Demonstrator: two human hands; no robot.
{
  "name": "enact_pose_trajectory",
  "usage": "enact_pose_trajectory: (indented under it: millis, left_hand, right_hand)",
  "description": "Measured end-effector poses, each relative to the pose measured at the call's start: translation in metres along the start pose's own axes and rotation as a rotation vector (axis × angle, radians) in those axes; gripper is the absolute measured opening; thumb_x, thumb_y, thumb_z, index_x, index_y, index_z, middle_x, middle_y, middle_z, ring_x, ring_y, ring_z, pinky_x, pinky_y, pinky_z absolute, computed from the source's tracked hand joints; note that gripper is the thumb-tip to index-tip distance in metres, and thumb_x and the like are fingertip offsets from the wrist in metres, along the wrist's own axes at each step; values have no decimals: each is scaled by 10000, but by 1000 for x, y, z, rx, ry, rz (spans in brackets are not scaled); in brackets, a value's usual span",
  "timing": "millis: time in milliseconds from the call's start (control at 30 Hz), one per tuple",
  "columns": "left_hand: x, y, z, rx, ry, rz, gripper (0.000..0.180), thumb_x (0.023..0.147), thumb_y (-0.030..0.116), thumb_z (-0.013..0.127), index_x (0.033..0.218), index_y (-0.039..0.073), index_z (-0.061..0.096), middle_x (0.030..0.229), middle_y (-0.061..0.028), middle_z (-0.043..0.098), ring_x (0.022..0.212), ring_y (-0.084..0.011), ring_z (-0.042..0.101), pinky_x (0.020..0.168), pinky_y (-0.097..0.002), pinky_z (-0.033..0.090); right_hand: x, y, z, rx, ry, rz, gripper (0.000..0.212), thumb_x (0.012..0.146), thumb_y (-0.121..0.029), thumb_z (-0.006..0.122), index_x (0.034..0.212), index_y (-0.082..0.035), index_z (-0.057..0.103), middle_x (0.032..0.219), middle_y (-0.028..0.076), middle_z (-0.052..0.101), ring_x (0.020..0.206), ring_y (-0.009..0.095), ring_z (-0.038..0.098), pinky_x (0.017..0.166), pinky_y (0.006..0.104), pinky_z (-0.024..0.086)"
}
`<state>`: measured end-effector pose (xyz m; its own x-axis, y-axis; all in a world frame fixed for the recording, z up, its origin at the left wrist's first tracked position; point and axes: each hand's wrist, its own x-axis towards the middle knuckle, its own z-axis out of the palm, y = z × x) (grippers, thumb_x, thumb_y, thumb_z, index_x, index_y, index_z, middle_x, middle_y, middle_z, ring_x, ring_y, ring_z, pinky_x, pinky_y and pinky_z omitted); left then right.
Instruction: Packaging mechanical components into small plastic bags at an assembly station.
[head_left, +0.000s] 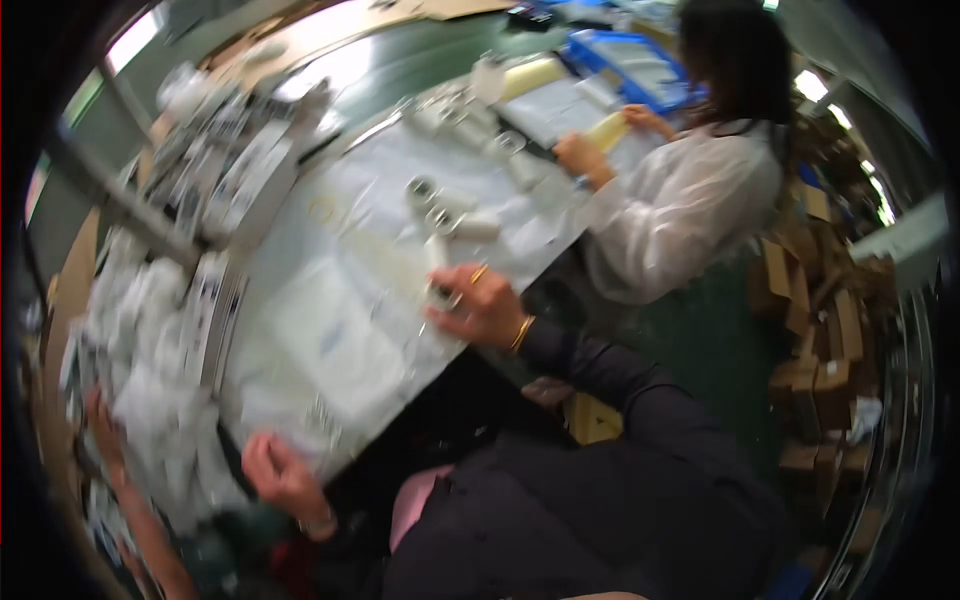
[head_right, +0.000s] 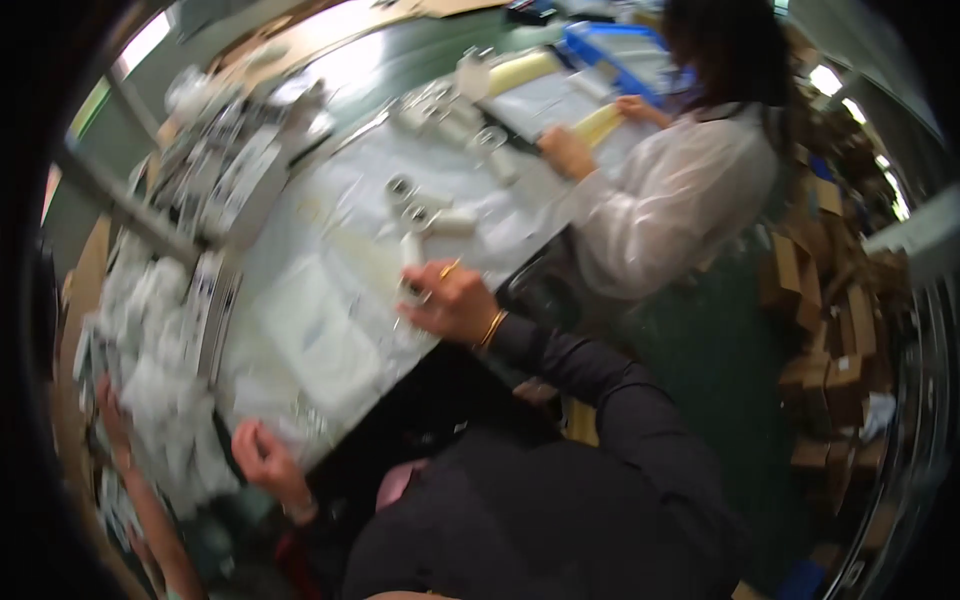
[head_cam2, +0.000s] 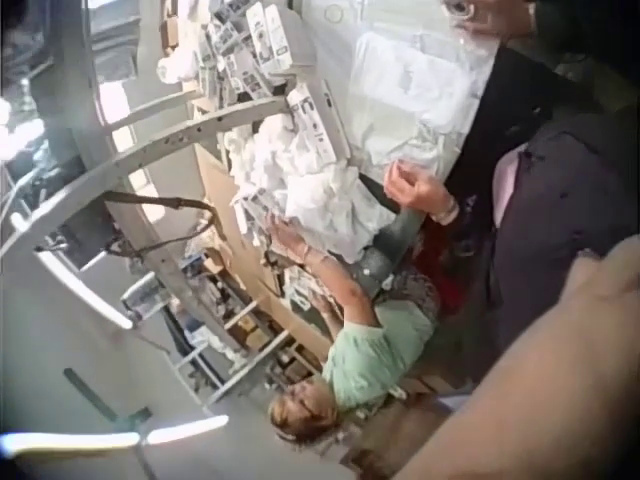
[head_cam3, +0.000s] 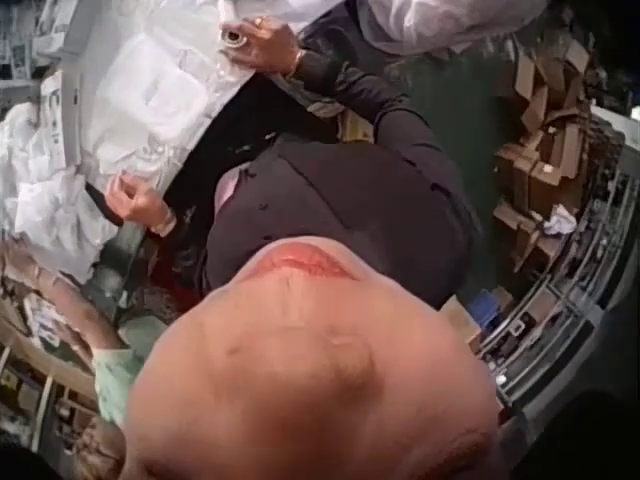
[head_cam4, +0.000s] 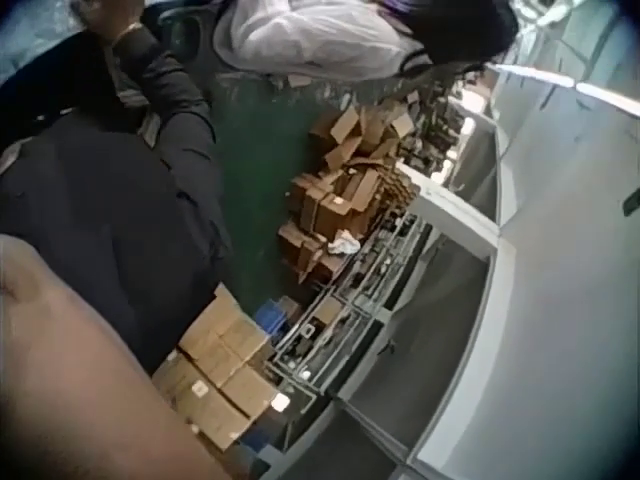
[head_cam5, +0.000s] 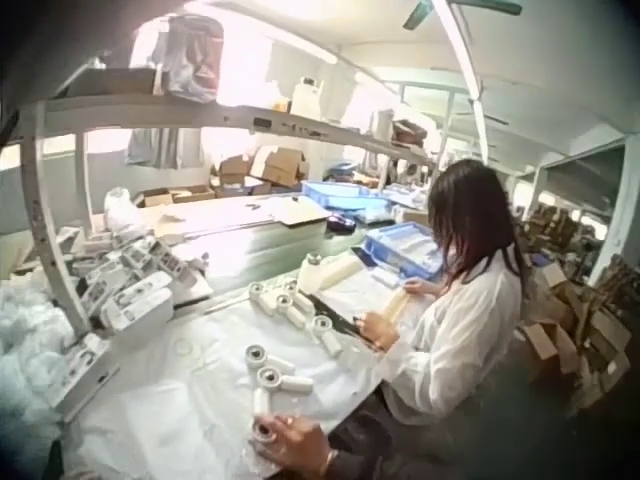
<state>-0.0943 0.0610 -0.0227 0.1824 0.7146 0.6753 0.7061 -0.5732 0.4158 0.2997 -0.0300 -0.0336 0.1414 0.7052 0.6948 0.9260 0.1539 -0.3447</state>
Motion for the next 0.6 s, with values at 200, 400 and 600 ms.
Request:
enact_pose_trajectory:
  millis: [200, 400, 600]
  left_hand:
    - [19, 36, 0, -215, -74, 8, 106, 933, 8, 763, 1037, 14, 742, 1069, -138, 747, 1021, -333, 703, 931, -431, 551]
    - [19, 63, 11, -363, -276, 112, 147, 889, 83, 821, 1018, 48, 758, 1069, -90, 757, 1029, -329, 696, 906, -430, 548]
    - [16, 69, 28, -298, -337, 224, 165, 881, 129, 838, 1016, 59, 774, 1103, -75, 766, 1083, -314, 679, 946, -413, 532]
  right_hand:
    - [1, -37, -18, 486, 109, 395, 361, 1064, -199, 730, 1387, -53, 661, 1054, 37, 706, 877, 95, 676, 708, 247, 510]
    - [-14, -111, -6, 945, -59, 407, 388, 1111, -168, 643, 1475, -57, 571, 1154, 50, 692, 872, 101, 662, 708, 248, 501]
    - [-21, -126, 1, 640, -246, 246, 421, 1077, -138, 680, 1464, -35, 551, 1176, 97, 681, 853, 132, 659, 715, 272, 512]
